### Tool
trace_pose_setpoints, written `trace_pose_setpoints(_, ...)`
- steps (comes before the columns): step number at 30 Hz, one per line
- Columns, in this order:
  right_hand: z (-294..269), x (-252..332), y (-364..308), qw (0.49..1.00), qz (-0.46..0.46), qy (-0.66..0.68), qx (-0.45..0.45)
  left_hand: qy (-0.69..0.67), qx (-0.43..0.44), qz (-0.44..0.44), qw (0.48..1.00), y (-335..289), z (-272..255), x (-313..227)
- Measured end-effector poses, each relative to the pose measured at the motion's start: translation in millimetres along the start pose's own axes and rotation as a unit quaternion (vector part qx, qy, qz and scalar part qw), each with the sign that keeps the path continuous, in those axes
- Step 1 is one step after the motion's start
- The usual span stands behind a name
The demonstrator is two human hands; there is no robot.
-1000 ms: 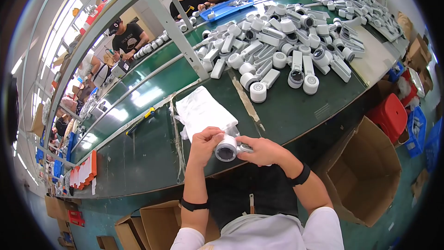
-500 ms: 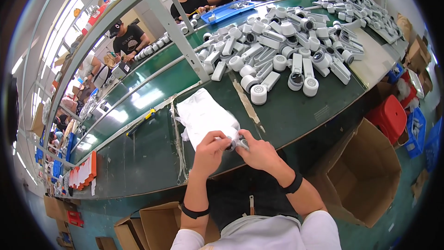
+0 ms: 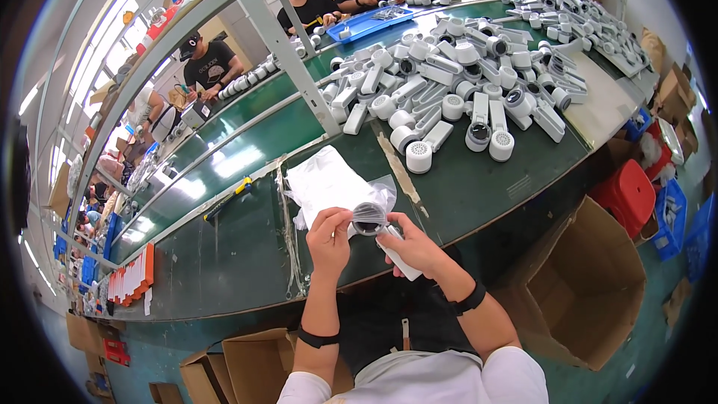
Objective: The person moves a box of white plastic components and an empty cardboard box, then sits at a workbench. They pick up a white plastic component, slide it into a plastic bag, and place the bagged item on the table, repeating the process.
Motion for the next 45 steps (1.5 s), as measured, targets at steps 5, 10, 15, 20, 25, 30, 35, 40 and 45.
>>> trace_pose_setpoints(5,2.0,0.4,1.4,1.000,0.013,0.023,0.011,-0.035,0.028,-0.059,0.997,-2.7,2.4,17.9)
trace_pose_setpoints(10,-4.8,-0.1,3.1,0.996,0.031,0.072,-0.045,0.043,0.029,-0.005,0.999,-0.9,8.6,9.6)
trace_pose_setpoints(15,0.3,0.7,2.6,0.994,0.039,0.100,-0.019,-0.193,0.049,-0.155,0.968,-5.6,14.0,37.6)
trace_pose_setpoints(20,7.6,3.0,1.6,0.989,0.038,0.137,0.025,-0.151,0.005,-0.205,0.967,-7.6,17.5,54.1)
trace_pose_setpoints(25,4.8,3.1,5.7,0.976,0.022,0.214,-0.035,-0.077,-0.023,-0.116,0.990,-8.5,18.2,43.5)
trace_pose_setpoints(30,-2.8,-3.2,8.5,0.980,-0.003,0.186,-0.062,-0.176,0.119,-0.232,0.949,-22.3,29.3,38.6)
trace_pose_setpoints(35,-1.7,-2.5,14.2,0.979,-0.074,0.146,-0.119,-0.130,0.161,-0.168,0.964,-44.4,30.7,23.2)
trace_pose_setpoints(40,-12.6,-17.5,25.7,0.957,-0.181,0.077,-0.211,-0.064,0.207,-0.082,0.973,-59.8,28.7,2.6)
trace_pose_setpoints(45,4.7,-16.9,27.1,0.961,-0.208,0.060,-0.170,-0.318,0.079,-0.330,0.885,-59.2,19.1,45.6)
Point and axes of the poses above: each hand's wrist, its own y-axis towards the middle knuckle, its own z-axis out of the palm, x = y × z, the point moved 5 cm from there along y, towards the middle knuckle, and after that the axes turned 14 degrees about -z, right-handed, at the moved point
